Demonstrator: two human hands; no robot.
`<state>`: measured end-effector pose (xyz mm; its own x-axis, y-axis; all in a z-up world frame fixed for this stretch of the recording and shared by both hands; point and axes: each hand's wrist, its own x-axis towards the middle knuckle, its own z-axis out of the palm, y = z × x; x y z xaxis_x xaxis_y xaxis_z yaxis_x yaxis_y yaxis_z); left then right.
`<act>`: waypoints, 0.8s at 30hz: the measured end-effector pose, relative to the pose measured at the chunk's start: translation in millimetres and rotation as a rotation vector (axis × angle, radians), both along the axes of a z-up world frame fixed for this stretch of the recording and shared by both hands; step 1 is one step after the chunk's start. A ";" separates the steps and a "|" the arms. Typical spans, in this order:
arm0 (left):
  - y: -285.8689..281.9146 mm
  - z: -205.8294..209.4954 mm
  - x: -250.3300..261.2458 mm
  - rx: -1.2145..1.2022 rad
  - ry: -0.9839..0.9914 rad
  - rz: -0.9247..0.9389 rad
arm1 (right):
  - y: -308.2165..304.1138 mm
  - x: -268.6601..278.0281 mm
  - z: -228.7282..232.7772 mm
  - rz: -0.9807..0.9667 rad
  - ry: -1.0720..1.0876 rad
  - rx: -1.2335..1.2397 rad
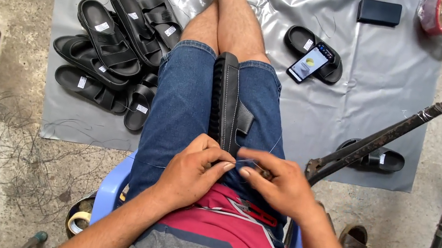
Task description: Hand-stitching the sole of a black sandal using a needle and thread at a repair station.
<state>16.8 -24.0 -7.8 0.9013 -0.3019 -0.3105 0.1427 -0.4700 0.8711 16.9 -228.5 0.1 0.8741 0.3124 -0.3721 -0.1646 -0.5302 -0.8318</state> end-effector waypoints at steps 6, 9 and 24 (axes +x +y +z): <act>12.1 -1.9 -10.3 -0.126 -0.014 0.035 | 9.5 -7.2 -8.9 0.004 -0.017 0.069; 15.8 2.9 -14.9 -0.083 -0.098 -0.044 | 11.4 -3.1 0.3 0.107 -0.119 -0.202; 28.5 -1.3 -18.6 0.005 -0.183 -0.120 | -72.4 10.2 9.6 -0.929 0.278 1.008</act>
